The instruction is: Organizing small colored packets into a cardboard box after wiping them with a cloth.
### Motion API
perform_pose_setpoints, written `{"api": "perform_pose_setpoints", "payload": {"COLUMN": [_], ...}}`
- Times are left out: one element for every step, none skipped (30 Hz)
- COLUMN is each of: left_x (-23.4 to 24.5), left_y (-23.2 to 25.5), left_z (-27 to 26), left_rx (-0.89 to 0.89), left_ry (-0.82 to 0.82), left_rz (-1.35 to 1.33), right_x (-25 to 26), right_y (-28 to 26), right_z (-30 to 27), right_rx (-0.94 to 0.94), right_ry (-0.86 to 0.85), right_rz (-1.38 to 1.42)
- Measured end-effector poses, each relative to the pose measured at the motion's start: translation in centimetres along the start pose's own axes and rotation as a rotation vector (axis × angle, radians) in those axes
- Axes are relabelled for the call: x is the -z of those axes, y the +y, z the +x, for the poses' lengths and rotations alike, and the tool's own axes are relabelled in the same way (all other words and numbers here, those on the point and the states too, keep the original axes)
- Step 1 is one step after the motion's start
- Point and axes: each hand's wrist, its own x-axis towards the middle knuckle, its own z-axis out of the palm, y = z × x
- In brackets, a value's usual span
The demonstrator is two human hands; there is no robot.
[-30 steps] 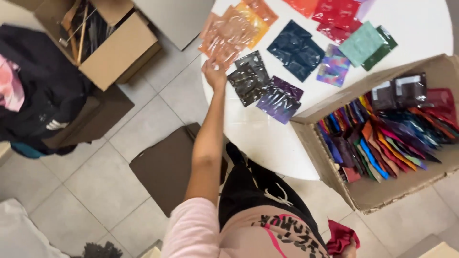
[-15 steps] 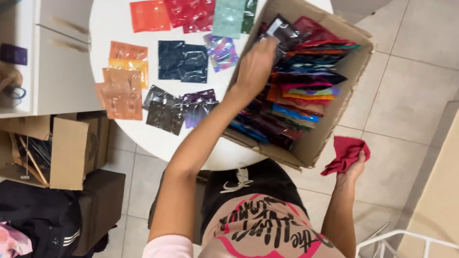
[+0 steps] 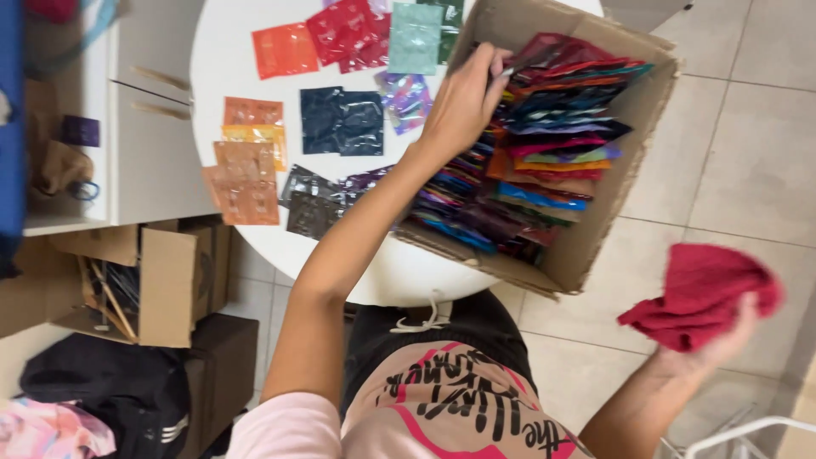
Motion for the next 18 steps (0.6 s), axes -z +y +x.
{"api": "perform_pose_setpoints", "payload": {"left_x": [1.5, 3.0, 4.8, 4.3, 4.0, 3.3, 4.9, 6.0, 7.1, 6.8, 6.5, 6.5, 9.6, 12.5, 15.3, 16.1, 16.7, 17.0], "left_y": [0.9, 1.7, 2.4, 1.4, 0.2, -1.1, -0.5, 0.6, 1.6, 1.7, 1.9, 1.6, 2.7, 3.9, 5.2, 5.2, 5.2, 5.4], "left_z": [-1.8, -3.8, -5.8, -8.0, -10.2, -12.5, -14.4, -16.6, -18.8, -20.4, -21.8, -22.2, -22.0, -21.9, -21.9, -22.6, -23.2, -23.8], "left_rx": [-0.007, 0.122, 0.251, 0.241, 0.487, 0.739, 0.74, 0.875, 1.01, 1.025, 0.943, 0.831, 0.819, 0.819, 0.818, 0.814, 0.799, 0.789], "left_ry": [-0.004, 0.024, 0.049, 0.037, 0.239, 0.436, 0.413, 0.416, 0.415, 0.423, 0.397, 0.373, 0.385, 0.383, 0.38, 0.404, 0.433, 0.445], "left_rz": [0.007, -0.13, -0.267, -0.262, -0.794, -1.331, -1.332, -1.331, -1.327, -1.339, -1.43, -1.508, -1.512, -1.538, -1.564, -1.562, -1.557, -1.557], "right_x": [-2.2, -4.2, -6.3, -7.3, -8.4, -9.3, -11.9, -14.4, -16.9, -19.6, -22.2, -25.6, -25.5, -25.2, -24.8, -24.8, -24.8, -24.5], "right_y": [-0.1, -0.1, 0.0, 2.3, 4.7, 7.0, 9.5, 11.3, 13.3, 14.9, 16.6, 18.6, 20.2, 21.7, 23.1, 23.6, 24.0, 24.1], "right_z": [-2.0, -4.3, -6.7, -7.6, -8.5, -9.6, -12.7, -15.4, -18.1, -20.7, -23.3, -25.2, -27.3, -29.2, -31.0, -31.5, -31.7, -31.9], "right_rx": [-0.001, 0.021, 0.045, 0.05, 0.412, 0.794, 0.804, 0.855, 0.895, 0.893, 1.034, 1.166, 1.175, 1.07, 0.964, 0.958, 0.924, 0.892], "right_ry": [0.0, -0.105, -0.21, -0.203, -0.38, -0.512, -0.493, -0.315, -0.121, -0.126, -0.528, -0.95, -0.964, -0.998, -1.03, -1.053, -1.111, -1.154], "right_rz": [0.011, 0.081, 0.151, 0.166, -0.065, -0.291, -0.289, -0.617, -0.937, -0.958, -1.048, -1.084, -1.079, -1.029, -0.981, -0.976, -1.013, -1.058]}}
